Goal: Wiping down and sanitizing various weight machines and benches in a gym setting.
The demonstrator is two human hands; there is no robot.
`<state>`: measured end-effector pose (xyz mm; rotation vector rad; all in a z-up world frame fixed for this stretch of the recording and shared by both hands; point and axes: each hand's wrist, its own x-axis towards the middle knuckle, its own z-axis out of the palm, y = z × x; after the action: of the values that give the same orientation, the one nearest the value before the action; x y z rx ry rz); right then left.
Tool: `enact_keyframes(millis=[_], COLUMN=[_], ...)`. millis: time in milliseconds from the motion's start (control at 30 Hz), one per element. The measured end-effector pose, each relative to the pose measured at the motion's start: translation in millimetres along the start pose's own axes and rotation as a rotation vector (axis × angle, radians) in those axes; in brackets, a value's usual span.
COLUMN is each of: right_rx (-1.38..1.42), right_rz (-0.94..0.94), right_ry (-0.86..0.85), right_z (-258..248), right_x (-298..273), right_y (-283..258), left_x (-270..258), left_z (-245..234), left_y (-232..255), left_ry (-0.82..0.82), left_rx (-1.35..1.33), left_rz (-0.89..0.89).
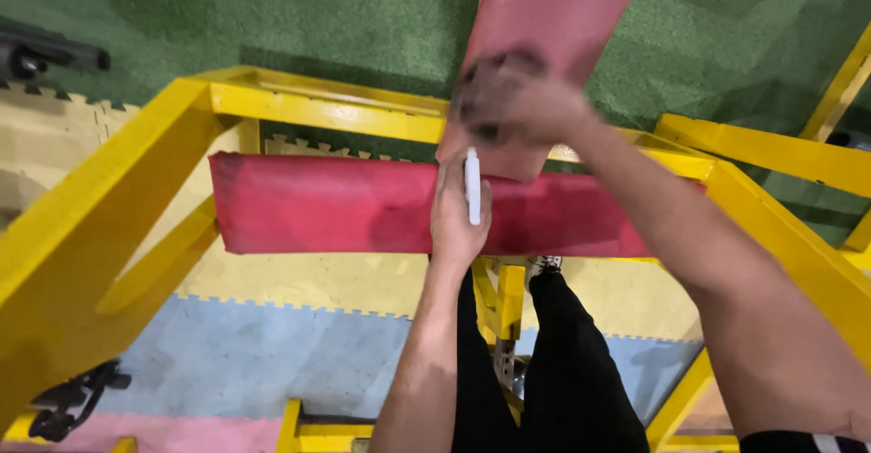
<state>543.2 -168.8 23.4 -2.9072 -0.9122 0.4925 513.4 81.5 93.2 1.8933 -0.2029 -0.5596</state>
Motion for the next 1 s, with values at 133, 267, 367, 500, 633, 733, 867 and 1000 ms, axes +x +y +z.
enact_keyframes(millis=[133, 267, 367, 500, 633, 733, 867, 1000], right_rx=[0.325, 0.209, 0.145, 0.235, 0.231, 0.224, 0.218, 0.214], right_rz=[0.518, 0.656, 0.565, 0.641, 0.665, 0.658, 0.658, 0.677], right_ry=[-0.017, 0.016, 0.006, -0.081, -0.107, -0.102, -0.093, -0.106], right_z=[-80, -64, -35, -32, -30, -27, -31, -30], right_x=[7, 10, 6, 15, 14, 15, 15, 16], right_y=[44, 33, 22, 24, 21, 23, 23, 23], left_x=[4, 13, 19, 27, 34, 41, 51, 62], left_z=[-10, -18, -28, -48, -76, -95, -115, -134], left_y=[8, 11, 20, 37, 65, 86, 102, 119], left_ry=[-0.022, 0.007, 0.02, 0.063, 0.096, 0.094, 0.039, 0.042], left_rx=[-0.004, -0.013, -0.01, -0.049, -0.022, -0.028, 0.137, 0.225], left_rz=[-0.047, -0.039, -0.018, 0.07, 0.067, -0.015, 0.027, 0.266])
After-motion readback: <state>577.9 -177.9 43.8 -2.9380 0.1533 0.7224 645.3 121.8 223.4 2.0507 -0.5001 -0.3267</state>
